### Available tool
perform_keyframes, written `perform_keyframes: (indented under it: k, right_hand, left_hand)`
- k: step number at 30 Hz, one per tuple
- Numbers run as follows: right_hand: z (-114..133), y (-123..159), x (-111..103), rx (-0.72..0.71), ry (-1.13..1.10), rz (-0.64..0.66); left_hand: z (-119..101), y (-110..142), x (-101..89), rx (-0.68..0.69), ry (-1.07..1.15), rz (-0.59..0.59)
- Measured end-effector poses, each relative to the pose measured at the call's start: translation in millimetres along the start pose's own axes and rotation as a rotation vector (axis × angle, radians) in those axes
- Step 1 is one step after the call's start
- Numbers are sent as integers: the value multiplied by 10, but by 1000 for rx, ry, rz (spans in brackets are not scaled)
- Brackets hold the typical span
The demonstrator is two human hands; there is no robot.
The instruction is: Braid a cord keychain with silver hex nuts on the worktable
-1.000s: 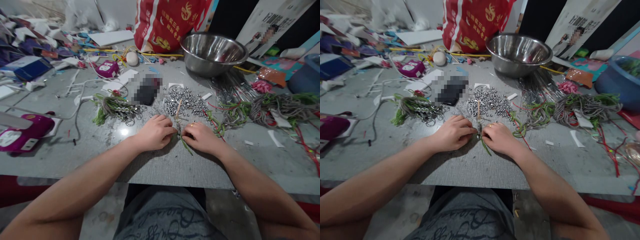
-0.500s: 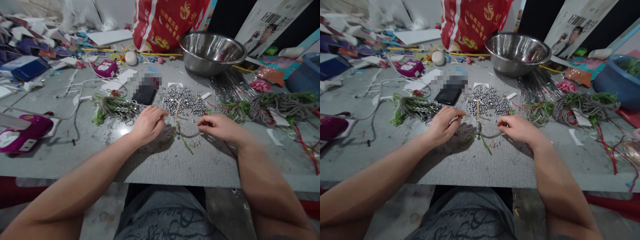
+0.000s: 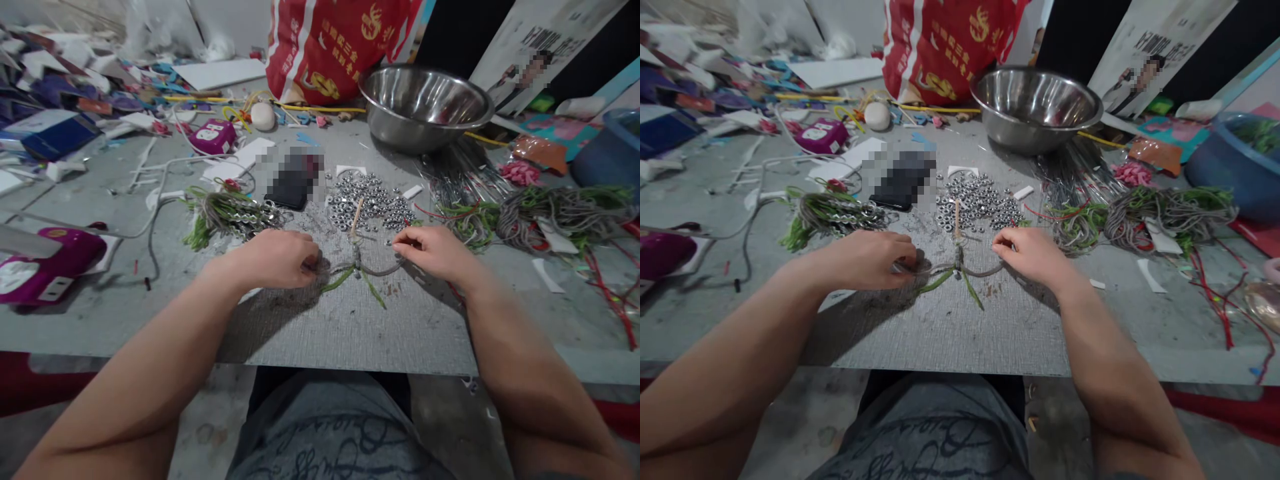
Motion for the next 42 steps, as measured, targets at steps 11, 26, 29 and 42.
perform_keyframes:
  k: [11,26,29,42]
  right_hand:
    - [234,36,-62,-63,-267,-263]
    - [764,213,306,-217,-170,-140]
    - [809,238,302,-279,-152,-152]
    - [596,154,348,-28,-454,-10]
  left_hand:
    - [78,-104,67,-266,626,-100]
    - [-96,-121,340,-663,1524,-239]
    - [-107,-126,334,-643,1525,-251]
    - [51,-55,120,-550,1098,-483]
Point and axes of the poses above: each hand's wrist, its own y-axis away from the middle knuckle, its own x-axis out of the palm, z = x × y, the point moved 10 cm from there along -y, towards the middle knuckle, and after that the axes turned 15 degrees about -z, right-handed, at the moved point
